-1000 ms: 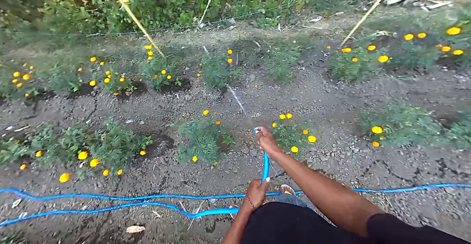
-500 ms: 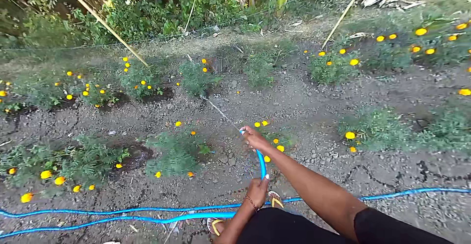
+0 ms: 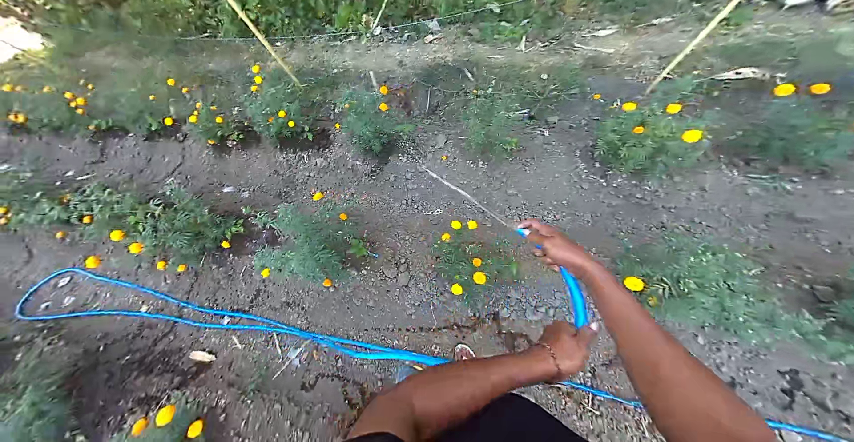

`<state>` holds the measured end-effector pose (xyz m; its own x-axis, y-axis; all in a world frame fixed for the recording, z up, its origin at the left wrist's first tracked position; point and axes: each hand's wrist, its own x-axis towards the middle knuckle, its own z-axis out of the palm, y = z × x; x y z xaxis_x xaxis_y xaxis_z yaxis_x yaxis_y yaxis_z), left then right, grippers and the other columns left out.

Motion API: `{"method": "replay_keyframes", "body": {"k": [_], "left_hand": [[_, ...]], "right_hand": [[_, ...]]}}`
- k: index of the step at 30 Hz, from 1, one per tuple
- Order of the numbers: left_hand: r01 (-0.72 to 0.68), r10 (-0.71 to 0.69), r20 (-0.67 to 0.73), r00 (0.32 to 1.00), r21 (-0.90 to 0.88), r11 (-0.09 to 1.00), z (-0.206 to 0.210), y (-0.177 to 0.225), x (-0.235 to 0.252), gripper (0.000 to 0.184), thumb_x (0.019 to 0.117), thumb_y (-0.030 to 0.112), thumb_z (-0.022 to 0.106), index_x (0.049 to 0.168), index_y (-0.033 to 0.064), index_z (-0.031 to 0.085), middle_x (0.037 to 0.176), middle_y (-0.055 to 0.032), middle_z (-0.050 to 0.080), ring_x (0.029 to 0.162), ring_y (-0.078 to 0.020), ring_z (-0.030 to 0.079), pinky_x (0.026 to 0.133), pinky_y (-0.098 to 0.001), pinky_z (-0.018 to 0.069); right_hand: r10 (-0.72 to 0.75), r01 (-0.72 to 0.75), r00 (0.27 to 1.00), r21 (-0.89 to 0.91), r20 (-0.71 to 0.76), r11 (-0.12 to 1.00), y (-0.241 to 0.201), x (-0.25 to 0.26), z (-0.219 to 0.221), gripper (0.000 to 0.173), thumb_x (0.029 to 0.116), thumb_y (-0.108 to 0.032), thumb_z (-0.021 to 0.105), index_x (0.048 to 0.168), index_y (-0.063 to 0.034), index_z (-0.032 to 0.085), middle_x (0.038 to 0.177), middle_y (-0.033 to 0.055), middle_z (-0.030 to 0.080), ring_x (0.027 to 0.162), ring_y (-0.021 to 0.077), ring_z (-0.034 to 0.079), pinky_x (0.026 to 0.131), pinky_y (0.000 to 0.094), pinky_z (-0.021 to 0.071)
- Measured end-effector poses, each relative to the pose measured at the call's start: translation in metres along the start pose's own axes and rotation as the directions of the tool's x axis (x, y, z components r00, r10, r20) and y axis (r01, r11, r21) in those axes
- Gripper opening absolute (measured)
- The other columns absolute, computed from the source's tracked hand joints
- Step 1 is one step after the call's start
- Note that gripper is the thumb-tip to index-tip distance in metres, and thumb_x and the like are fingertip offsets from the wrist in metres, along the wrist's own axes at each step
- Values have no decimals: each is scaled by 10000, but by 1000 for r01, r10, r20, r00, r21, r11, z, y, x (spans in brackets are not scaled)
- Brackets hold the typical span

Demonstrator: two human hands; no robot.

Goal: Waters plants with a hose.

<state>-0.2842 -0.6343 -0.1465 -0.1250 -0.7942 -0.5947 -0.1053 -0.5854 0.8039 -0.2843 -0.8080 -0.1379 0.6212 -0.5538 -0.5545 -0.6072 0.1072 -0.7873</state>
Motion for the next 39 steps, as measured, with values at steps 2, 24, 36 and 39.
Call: {"method": "replay_keyframes", "body": {"k": [2,24,36,39], "left_hand": [[-10,10,17,1000,2,1000,0,1,5,616,1131,439,250,976,-52,590,765,-107,519,623,-220,507,632,-419,470],[-182,166,-109,980,-161,970,-27,-108,-30,489,1126,360,340,903,-11,567,686,-37,459,573,-152,464,591,-351,442],[-195,167,-256,952,-86,977,-8,-83,18,536,1136,353,309,1066,-93,600,822,-159,576,707,-251,567,729,-445,512],[-163,129,-313,941,-84,983,7,-66,50,534,1131,364,321,1048,-77,611,810,-134,562,695,-234,545,711,-437,495]], "right_hand": [[9,-8,1000,53,-14,999,-1,-2,-5,299,1130,-264,361,1379,-155,486,660,-40,355,440,66,311,407,231,303],[-73,67,978,-37,-197,997,-16,-10,100,324,1129,-264,381,1399,-154,523,677,2,406,460,106,368,423,278,348],[-238,203,958,-208,-162,957,-1,17,56,353,1125,-294,374,1405,-148,532,752,55,500,540,162,445,520,367,421],[-260,229,960,-238,-107,944,9,30,24,360,1126,-291,368,1410,-141,532,805,81,540,582,181,477,562,392,445]]}}
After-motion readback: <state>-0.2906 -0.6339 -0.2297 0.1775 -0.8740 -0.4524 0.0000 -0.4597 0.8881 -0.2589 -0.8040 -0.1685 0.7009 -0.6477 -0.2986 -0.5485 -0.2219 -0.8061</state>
